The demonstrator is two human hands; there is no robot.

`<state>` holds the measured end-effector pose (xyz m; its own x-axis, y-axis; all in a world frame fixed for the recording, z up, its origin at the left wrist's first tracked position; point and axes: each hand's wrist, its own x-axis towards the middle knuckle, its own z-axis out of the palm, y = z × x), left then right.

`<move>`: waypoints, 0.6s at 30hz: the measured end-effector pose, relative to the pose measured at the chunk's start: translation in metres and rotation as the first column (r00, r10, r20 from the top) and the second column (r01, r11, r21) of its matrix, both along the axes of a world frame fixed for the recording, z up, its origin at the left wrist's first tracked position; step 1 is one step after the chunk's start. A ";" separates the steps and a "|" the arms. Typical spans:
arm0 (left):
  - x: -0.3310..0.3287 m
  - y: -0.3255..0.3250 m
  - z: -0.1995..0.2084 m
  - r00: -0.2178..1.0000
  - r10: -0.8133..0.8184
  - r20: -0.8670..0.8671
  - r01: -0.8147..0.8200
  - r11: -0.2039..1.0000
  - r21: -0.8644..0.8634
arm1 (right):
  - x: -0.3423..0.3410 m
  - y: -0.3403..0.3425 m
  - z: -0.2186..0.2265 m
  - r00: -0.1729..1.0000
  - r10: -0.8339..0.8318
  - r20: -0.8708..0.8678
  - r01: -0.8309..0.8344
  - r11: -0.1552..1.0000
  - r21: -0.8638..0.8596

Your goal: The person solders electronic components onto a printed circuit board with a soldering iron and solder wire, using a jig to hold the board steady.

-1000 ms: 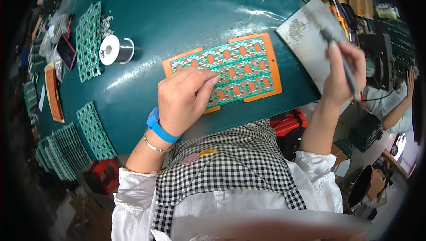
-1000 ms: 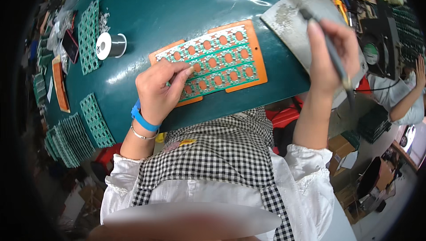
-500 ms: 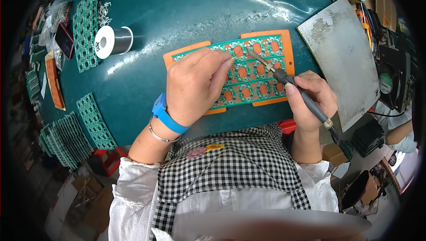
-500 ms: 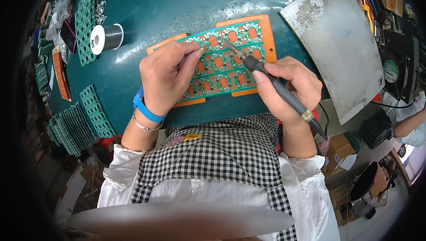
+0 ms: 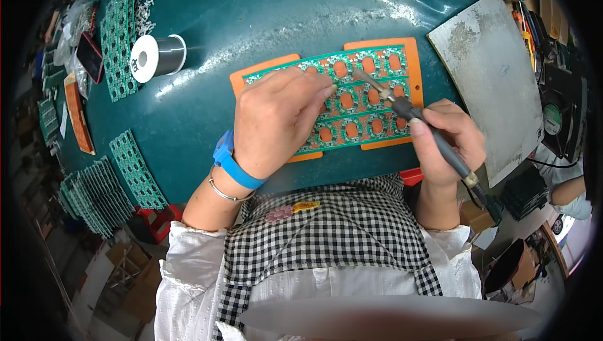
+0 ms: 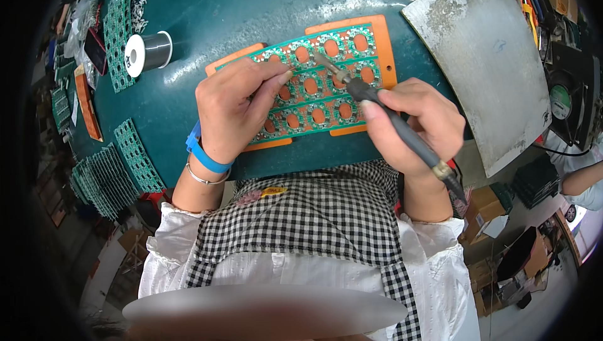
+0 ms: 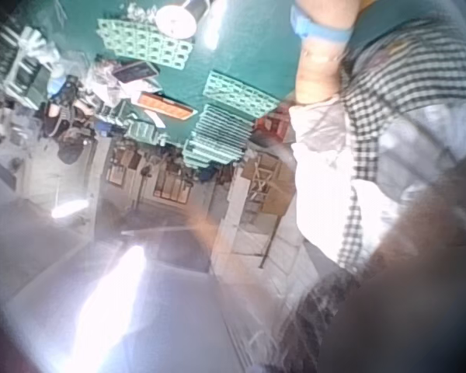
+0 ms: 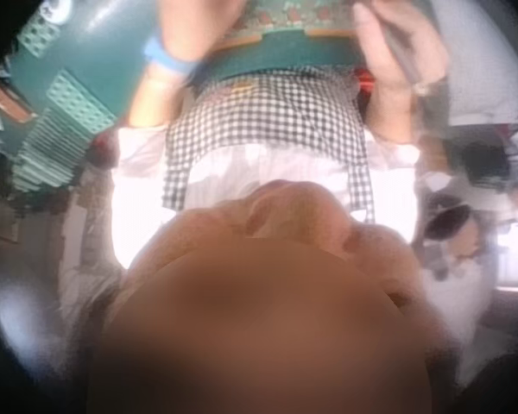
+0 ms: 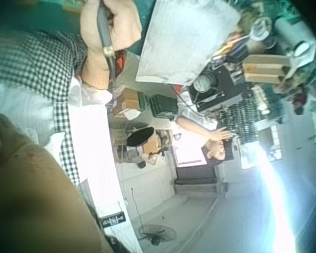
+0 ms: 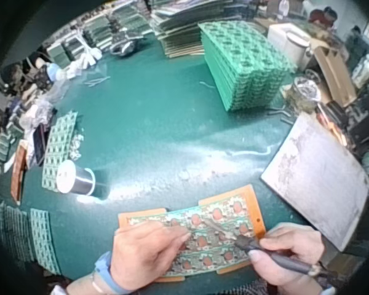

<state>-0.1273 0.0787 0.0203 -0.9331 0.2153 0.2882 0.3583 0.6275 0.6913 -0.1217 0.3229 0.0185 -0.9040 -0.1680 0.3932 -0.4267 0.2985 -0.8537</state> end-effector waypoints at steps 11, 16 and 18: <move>-0.009 0.013 0.005 0.998 -0.052 -0.040 0.054 0.997 0.051 | 0.003 0.020 -0.001 0.994 -0.109 0.006 0.108 0.976 -0.191; -0.009 0.014 0.004 0.997 -0.071 -0.021 0.071 0.997 -0.008 | 0.001 0.021 -0.005 0.990 -0.138 0.011 0.138 0.977 -0.162; -0.014 0.021 0.005 0.996 -0.039 -0.074 0.037 0.999 -0.021 | -0.001 0.021 -0.009 0.986 -0.166 -0.011 0.161 0.973 -0.167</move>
<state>-0.1410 0.1001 0.0253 -0.9002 0.2565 0.3520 0.4322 0.6256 0.6495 -0.1231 0.3439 0.0095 -0.9034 0.0503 0.4258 -0.4056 0.2220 -0.8867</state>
